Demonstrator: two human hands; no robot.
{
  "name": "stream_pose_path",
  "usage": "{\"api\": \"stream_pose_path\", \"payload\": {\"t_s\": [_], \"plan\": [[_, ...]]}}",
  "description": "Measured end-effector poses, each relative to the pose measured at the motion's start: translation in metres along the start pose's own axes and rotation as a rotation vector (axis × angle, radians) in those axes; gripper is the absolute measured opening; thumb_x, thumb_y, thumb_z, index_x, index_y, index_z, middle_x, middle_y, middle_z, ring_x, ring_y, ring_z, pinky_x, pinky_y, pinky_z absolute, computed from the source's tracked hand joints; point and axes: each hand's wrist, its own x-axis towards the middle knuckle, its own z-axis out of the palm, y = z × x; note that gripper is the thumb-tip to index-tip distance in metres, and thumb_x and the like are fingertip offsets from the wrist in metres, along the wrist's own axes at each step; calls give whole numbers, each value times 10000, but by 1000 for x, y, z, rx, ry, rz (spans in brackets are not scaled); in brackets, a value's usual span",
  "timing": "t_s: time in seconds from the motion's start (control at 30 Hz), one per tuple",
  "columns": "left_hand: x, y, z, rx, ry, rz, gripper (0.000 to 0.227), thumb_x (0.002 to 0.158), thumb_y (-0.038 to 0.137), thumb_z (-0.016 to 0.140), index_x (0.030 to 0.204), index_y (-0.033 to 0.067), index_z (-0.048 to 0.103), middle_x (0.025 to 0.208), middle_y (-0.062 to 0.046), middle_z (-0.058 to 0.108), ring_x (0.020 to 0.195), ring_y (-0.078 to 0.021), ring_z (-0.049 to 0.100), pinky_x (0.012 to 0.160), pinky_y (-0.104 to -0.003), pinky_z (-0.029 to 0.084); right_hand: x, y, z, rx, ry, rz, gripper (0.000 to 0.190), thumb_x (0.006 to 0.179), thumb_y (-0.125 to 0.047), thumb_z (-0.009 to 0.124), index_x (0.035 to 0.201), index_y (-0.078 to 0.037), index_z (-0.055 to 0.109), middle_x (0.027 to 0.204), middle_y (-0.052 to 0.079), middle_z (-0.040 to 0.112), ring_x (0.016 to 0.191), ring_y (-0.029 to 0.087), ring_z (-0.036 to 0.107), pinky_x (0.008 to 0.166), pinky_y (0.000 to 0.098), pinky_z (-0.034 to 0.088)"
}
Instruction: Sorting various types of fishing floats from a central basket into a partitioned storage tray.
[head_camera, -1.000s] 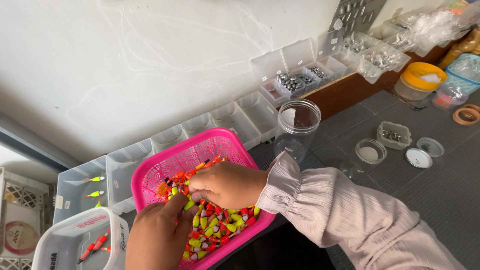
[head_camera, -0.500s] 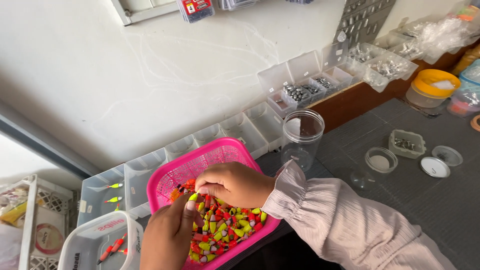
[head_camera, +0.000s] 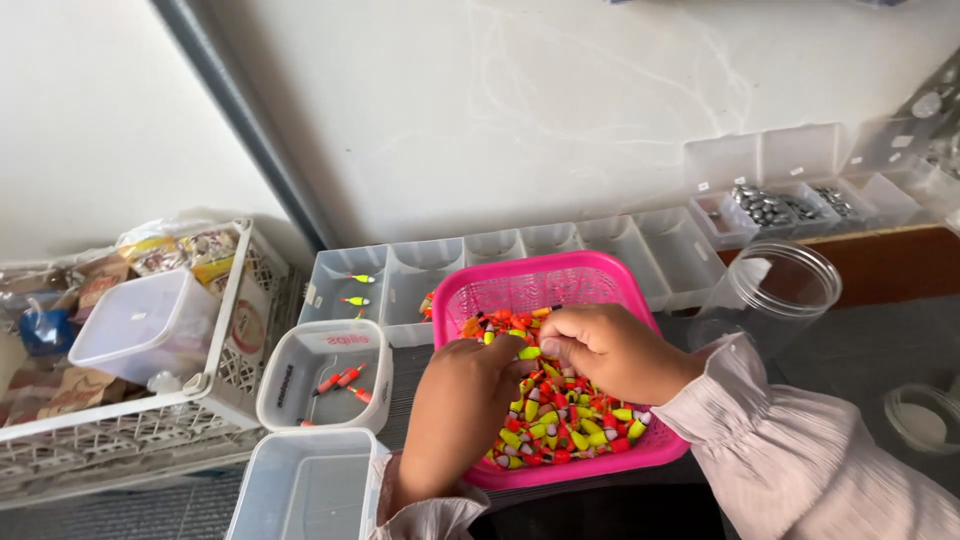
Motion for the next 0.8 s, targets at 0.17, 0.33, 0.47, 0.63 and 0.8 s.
{"api": "stream_pose_path", "payload": {"t_s": [0.17, 0.33, 0.47, 0.63, 0.8], "plan": [[-3, -2, 4, 64, 59, 52, 133, 911, 245, 673, 850, 132, 639, 583, -141, 598, 591, -374, 547, 564, -498, 406, -1, 4, 0, 54, -41, 147, 137, 958, -180, 599, 877, -123, 694, 709, -18, 757, 584, 99, 726, 543, 266, 538], [-2, 4, 5, 45, 92, -14, 253, 906, 337, 689, 1008, 108, 654, 670, -191, 660, 645, -431, 609, 567, -548, 424, 6, -20, -16, 38, -56, 424, 191, 955, -242, 627, 889, -114, 753, 621, 16, 711, 522, 114, 646, 577, 267, 524], [-1, 3, 9, 170, -55, 41, 431, 835, 477, 712, 975, 76, 643, 748, -135, 736, 716, -384, 692, 879, -491, 449, 39, -40, -51, -90, 11, 578, 221, 968, -207, 651, 997, -80, 830, 743, 57, 782, 655, 158, 693, 701, 271, 534], [0, 4, 3, 220, -278, 30, 416, 723, 541, 749, 946, 190, 765, 740, -44, 749, 711, -303, 708, 813, -453, 430, 122, -69, -17, -200, -141, 505, 244, 980, -259, 599, 964, -106, 789, 748, 19, 728, 625, 141, 629, 692, 284, 491], [-1, -4, 5, 214, -276, 18, 345, 720, 470, 730, 940, 210, 782, 751, -23, 753, 725, -281, 716, 785, -461, 439, 198, -36, 63, -454, -284, 280, 256, 914, -367, 590, 922, -210, 793, 776, 30, 774, 721, 242, 736, 663, 371, 583]]}}
